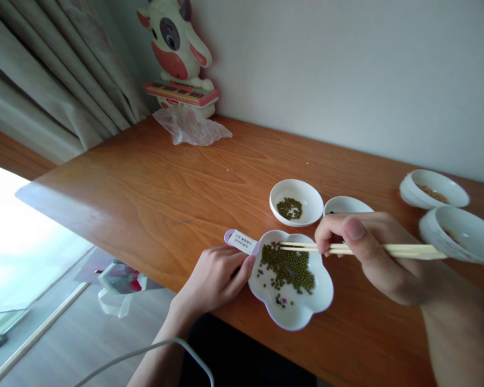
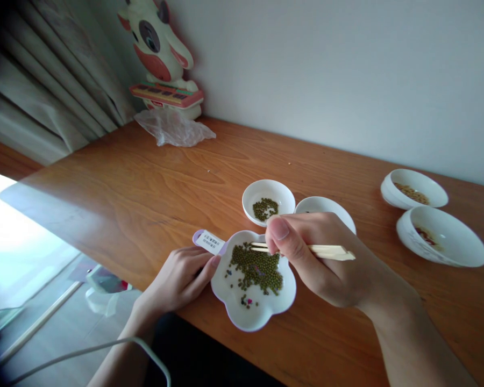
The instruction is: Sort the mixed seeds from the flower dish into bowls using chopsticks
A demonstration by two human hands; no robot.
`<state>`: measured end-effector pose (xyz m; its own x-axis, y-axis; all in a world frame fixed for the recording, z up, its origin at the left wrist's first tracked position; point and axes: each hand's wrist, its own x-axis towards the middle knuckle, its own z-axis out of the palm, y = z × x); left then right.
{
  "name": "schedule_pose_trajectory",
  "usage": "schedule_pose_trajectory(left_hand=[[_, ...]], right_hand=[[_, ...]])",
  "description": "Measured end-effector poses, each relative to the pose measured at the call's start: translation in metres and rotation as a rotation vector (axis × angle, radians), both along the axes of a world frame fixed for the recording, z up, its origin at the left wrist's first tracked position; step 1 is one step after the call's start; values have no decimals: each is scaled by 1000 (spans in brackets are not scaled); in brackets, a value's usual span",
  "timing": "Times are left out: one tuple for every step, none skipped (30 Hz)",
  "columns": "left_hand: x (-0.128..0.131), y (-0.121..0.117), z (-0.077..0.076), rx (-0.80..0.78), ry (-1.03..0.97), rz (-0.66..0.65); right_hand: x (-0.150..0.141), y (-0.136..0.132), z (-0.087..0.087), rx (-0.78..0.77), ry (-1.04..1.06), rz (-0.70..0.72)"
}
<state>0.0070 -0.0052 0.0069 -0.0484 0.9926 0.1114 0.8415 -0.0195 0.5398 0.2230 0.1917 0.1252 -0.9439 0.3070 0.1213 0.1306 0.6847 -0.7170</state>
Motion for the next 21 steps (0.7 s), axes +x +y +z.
schedule_pose_trajectory(left_hand=[[0,0,0,1,1,-1],[0,0,0,2,-1,-2],[0,0,0,2,-4,-3],[0,0,0,1,-7,-2],[0,0,0,-2,-9,0],[-1,0,0,-9,-12,2],[-1,0,0,-16,-14,4],[-1,0,-1,-19,-18,7],[-1,0,-1,-20,-21,2],[0,-1,-1,-20,-22,1],[0,0,-1,-21,-22,-1],[0,0,-1,-20,-25,2],[0,0,-1,-20,-27,4],[0,0,-1,-21,-31,5],[0,0,-1,-21,-36,5],[0,0,-1,-19,-39,4],[0,0,-1,-16,-39,3],[0,0,-1,-13,-36,3],[0,0,-1,-8,-34,4],[0,0,-1,-4,-32,6],[0,0,-1,0,-31,8]], right_hand=[[-1,-1,2,-11,-11,0],[-2,-2,3,-26,-25,1],[-3,-3,5,-40,-35,3],[-4,-4,6,-46,-33,6],[-4,-5,6,-51,-32,9],[-5,-6,6,-53,-28,12],[-5,-6,5,-54,-22,17],[-5,-6,3,-55,-21,22],[-6,-6,0,-58,-22,27],[-6,-5,-2,-64,-26,33],[-6,-5,-4,-70,-28,37],[-6,-5,-5,-79,-31,41],[-6,-5,-6,-87,-35,42],[-6,-5,-7,-94,-33,43],[-6,-5,-7,-99,-32,43],[-6,-6,-7,-102,-31,40],[-6,-6,-6,-104,-32,37],[-6,-6,-6,-105,-34,37],[-6,-6,-6,-104,-35,36],[-6,-6,-6,-105,-38,35],[-6,-6,-6,-105,-37,36]])
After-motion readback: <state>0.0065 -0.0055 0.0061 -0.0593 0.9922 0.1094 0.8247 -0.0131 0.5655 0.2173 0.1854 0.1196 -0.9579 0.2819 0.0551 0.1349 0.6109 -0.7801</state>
